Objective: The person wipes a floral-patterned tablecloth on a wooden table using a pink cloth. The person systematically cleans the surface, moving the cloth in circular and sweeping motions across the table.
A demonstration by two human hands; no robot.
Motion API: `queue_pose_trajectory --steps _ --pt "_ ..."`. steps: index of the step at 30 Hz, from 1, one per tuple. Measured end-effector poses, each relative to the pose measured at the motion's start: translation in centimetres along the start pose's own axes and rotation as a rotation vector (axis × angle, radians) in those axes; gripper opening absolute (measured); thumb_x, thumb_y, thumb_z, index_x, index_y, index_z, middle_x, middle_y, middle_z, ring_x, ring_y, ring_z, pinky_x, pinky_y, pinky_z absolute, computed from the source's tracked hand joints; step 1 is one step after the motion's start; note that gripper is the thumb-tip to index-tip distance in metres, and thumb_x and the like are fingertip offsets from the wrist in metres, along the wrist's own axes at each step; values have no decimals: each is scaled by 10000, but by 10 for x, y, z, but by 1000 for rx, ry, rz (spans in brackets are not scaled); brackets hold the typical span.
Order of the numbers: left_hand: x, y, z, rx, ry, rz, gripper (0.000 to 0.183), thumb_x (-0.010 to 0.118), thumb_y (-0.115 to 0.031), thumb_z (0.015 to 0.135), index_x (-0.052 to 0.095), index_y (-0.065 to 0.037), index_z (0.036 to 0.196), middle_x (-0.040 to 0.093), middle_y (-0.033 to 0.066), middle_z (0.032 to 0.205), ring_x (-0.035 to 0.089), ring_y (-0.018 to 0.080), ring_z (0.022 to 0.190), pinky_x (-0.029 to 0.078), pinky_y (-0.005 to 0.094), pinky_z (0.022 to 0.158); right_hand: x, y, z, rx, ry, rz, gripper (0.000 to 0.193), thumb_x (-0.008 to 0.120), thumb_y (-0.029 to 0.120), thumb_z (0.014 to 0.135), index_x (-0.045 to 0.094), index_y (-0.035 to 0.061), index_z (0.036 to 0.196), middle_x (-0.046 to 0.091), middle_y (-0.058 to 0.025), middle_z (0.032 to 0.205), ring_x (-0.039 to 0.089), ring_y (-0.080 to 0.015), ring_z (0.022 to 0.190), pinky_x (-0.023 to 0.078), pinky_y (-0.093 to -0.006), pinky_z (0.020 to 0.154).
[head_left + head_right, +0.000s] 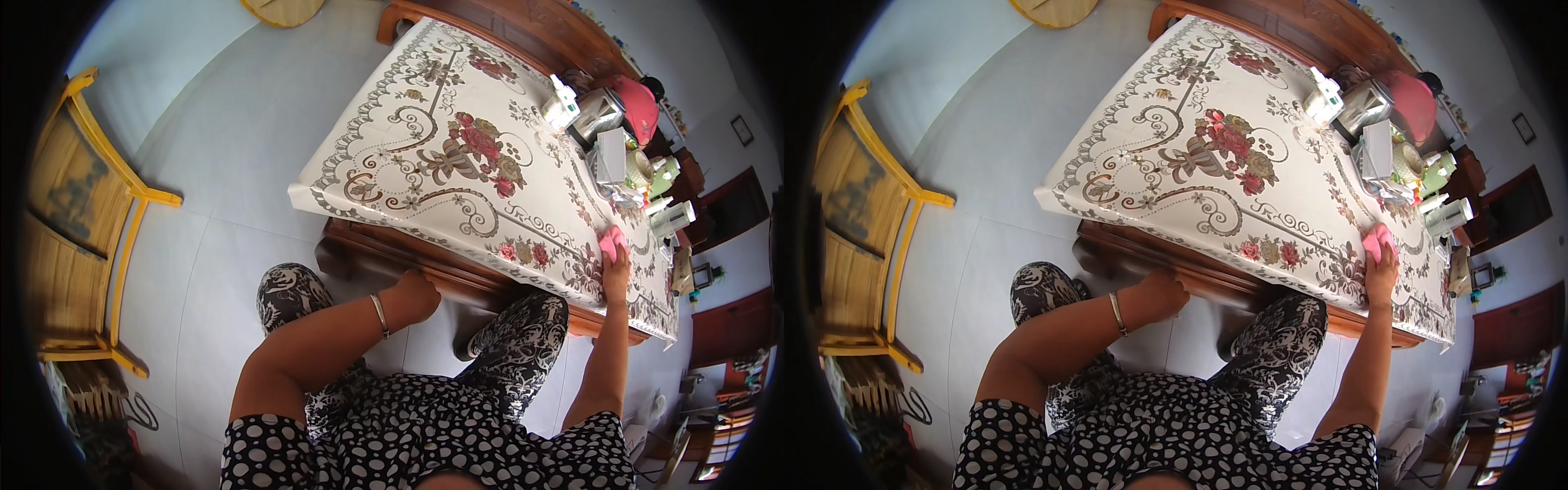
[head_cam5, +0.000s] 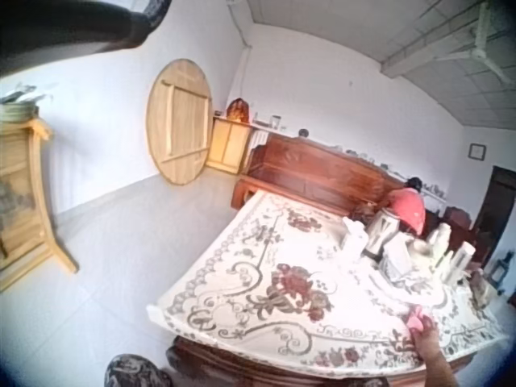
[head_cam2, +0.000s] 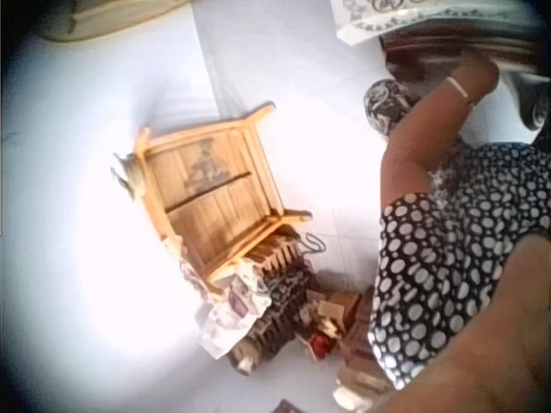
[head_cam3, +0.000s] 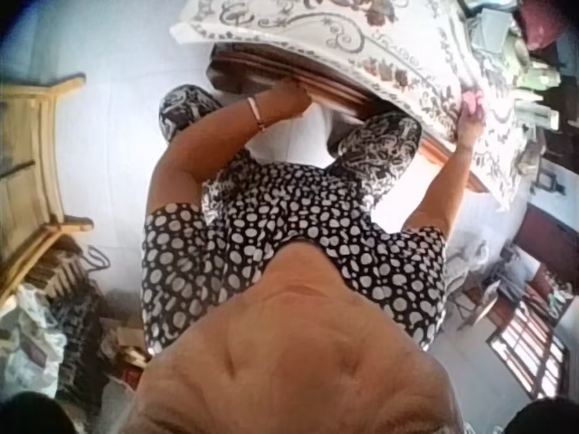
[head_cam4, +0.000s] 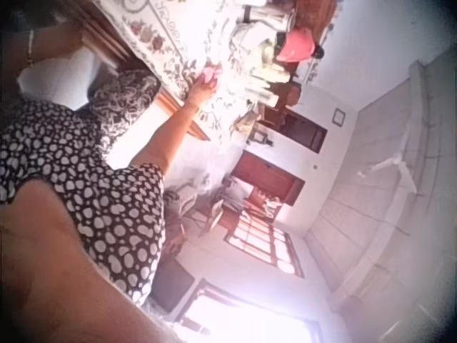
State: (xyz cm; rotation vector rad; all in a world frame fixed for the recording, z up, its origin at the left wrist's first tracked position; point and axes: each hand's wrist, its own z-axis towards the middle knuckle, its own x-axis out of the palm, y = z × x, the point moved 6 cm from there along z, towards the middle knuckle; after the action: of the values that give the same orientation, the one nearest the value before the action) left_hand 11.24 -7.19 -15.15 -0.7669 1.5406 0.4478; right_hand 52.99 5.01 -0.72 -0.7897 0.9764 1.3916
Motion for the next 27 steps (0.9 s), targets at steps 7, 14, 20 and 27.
queue_pose_trajectory --steps 7,14,20,27 --pt "4 -3 -5 8 -29 -49 201 670 -254 680 643 -73 761 638 85 761 610 263 773 453 378 725 3 45 8 27 63 -171 552 516 362 856 418 22 1280 417 -199 1309 364 -354 1226 275 -424 1023" --pt "-6 -12 -6 23 -92 -25 112 597 -177 692 632 -73 713 629 99 724 610 248 713 453 384 690 39 143 57 -185 17 -13 460 550 341 845 476 141 1253 420 -151 1320 362 -351 1226 193 -462 1062" --pt "-16 -17 -8 56 -116 -28 98 552 -131 699 623 -72 666 614 91 678 598 239 678 437 374 671 80 223 111 -385 -2 89 472 544 370 840 477 146 1250 435 -171 1301 381 -342 1212 222 -471 1046" --pt "-17 -23 -7 72 -155 -147 102 531 -103 682 617 -77 635 605 92 667 587 243 672 422 389 695 118 330 163 -460 27 68 485 517 421 839 482 155 1243 431 -153 1309 387 -331 1210 245 -469 1036"
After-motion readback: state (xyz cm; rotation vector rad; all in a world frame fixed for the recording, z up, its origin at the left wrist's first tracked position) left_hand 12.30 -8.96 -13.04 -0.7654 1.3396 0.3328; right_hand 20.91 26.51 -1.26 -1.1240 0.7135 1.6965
